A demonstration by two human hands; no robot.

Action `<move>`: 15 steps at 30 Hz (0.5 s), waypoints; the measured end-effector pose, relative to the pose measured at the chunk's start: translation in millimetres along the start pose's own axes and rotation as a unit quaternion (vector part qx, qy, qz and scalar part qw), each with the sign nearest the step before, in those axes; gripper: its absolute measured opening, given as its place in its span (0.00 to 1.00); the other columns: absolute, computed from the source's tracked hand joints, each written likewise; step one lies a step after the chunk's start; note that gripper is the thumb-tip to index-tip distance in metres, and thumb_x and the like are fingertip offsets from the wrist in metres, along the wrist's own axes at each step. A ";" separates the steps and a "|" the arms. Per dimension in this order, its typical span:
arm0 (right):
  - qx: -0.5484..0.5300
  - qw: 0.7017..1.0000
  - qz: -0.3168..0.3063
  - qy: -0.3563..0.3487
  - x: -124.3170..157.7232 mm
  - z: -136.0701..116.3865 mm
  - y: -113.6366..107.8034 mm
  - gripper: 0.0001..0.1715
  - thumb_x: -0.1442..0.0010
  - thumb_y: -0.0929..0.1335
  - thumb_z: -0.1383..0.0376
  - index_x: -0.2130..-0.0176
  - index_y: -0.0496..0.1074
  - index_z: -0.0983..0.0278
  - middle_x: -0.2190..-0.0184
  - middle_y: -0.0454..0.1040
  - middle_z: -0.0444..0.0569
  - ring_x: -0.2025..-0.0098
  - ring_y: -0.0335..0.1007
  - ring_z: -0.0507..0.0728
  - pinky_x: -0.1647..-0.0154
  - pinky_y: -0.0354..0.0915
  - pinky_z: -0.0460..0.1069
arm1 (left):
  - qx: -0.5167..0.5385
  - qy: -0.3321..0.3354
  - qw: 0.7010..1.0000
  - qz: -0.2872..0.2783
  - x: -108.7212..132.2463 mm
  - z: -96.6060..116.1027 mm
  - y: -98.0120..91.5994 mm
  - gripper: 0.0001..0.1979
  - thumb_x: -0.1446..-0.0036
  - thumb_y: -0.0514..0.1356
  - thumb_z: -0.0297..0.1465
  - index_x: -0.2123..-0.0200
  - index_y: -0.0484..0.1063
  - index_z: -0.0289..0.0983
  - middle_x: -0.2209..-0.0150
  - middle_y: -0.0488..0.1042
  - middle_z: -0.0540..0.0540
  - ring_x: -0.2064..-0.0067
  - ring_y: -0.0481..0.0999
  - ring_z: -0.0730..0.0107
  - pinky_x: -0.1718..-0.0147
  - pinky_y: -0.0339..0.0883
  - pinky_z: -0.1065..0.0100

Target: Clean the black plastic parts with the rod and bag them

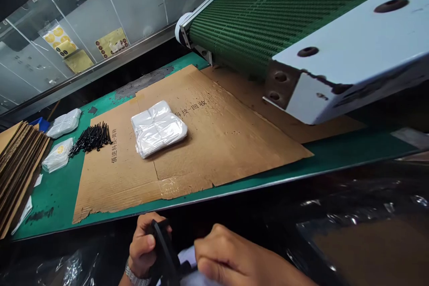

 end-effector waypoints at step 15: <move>0.051 0.946 0.311 0.078 -12.5 8.5 1.0 0.12 0.39 0.62 0.59 0.69 0.67 0.62 0.81 0.63 0.40 0.81 0.60 0.50 0.81 0.60 0.41 | 0.204 0.002 0.962 0.181 -27.8 28.2 18.5 0.23 0.50 0.58 0.48 0.55 0.70 0.42 0.56 0.72 0.44 0.55 0.70 0.65 0.57 0.64 0.66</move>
Point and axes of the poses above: each hand's wrist, its own x-axis away from the middle knuckle, its own y-axis out of the palm, z = x × y, the point moved 3 cm from there along -x, towards the middle knuckle
